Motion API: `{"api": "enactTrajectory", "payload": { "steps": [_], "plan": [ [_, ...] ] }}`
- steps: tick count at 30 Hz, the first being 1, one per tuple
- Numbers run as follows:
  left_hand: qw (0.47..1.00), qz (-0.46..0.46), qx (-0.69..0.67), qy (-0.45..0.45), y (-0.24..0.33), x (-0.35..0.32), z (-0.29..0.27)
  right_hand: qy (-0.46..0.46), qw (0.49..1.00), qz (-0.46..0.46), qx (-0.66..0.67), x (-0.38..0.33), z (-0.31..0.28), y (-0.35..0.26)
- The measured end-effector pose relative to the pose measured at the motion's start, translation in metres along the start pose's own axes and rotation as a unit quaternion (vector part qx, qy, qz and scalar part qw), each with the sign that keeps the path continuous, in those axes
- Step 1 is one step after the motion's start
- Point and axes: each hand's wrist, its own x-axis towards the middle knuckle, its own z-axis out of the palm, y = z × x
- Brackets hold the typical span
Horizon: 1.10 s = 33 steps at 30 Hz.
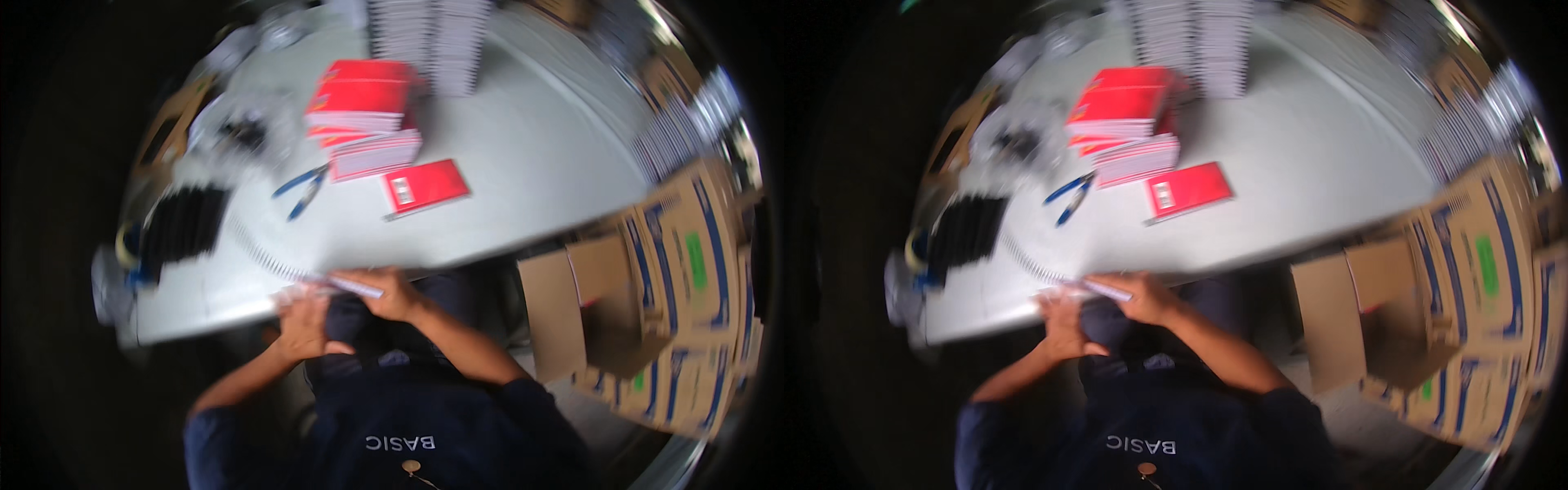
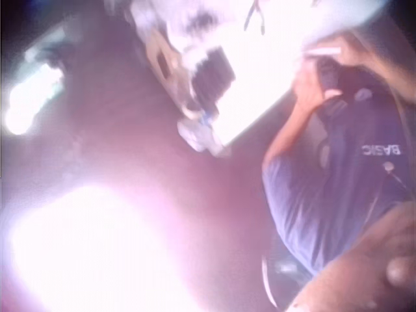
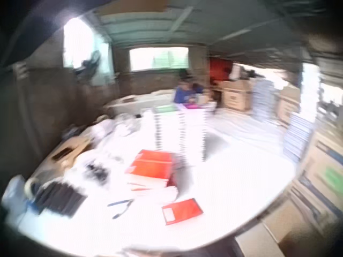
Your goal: The person trims the excess spiral coil on stacks of notebooks using pliers, then organizes and places the notebooks into cardboard boxes.
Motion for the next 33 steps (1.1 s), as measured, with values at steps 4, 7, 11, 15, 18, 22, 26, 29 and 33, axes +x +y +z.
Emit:
{"api": "enactTrajectory", "payload": {
  "steps": [4, 7, 11, 15, 18, 22, 26, 29, 33],
  "plan": [
    [0.957, -0.197, 0.051, 0.208, -0.023, 0.085, -0.018, -0.031, 0.999, 0.034, 0.013, -0.018, 0.003, -0.018],
    [0.985, -0.129, -0.039, 0.109, 0.026, 0.018, 0.004, 0.027, 0.999, -0.016, 0.035, -0.032, 0.010, -0.019],
    [0.987, -0.087, -0.005, 0.132, 0.031, 0.049, -0.023, 0.032, 0.999, 0.009, 0.023, -0.080, -0.010, -0.037],
    [0.972, 0.090, -0.113, -0.184, 0.036, 0.100, -0.054, 0.114, 0.992, 0.047, 0.035, -0.113, -0.018, -0.065],
    [0.926, 0.156, -0.228, -0.257, 0.060, 0.120, -0.078, 0.117, 0.989, 0.073, 0.051, -0.143, -0.016, -0.085],
    [0.924, 0.177, -0.252, -0.228, 0.097, 0.139, -0.078, 0.161, 0.981, 0.081, 0.065, -0.175, -0.011, -0.091],
    [0.911, 0.225, -0.263, -0.223, 0.125, 0.151, -0.067, 0.201, 0.977, 0.076, 0.014, -0.212, -0.031, -0.100],
    [0.901, 0.227, -0.286, -0.233, 0.157, 0.164, -0.068, 0.484, 0.870, 0.074, -0.052, -0.295, -0.053, -0.132],
    [0.909, 0.209, -0.279, -0.227, 0.147, 0.169, -0.060, 0.884, 0.318, 0.169, -0.299, -0.498, -0.078, -0.154]
  ]
}}
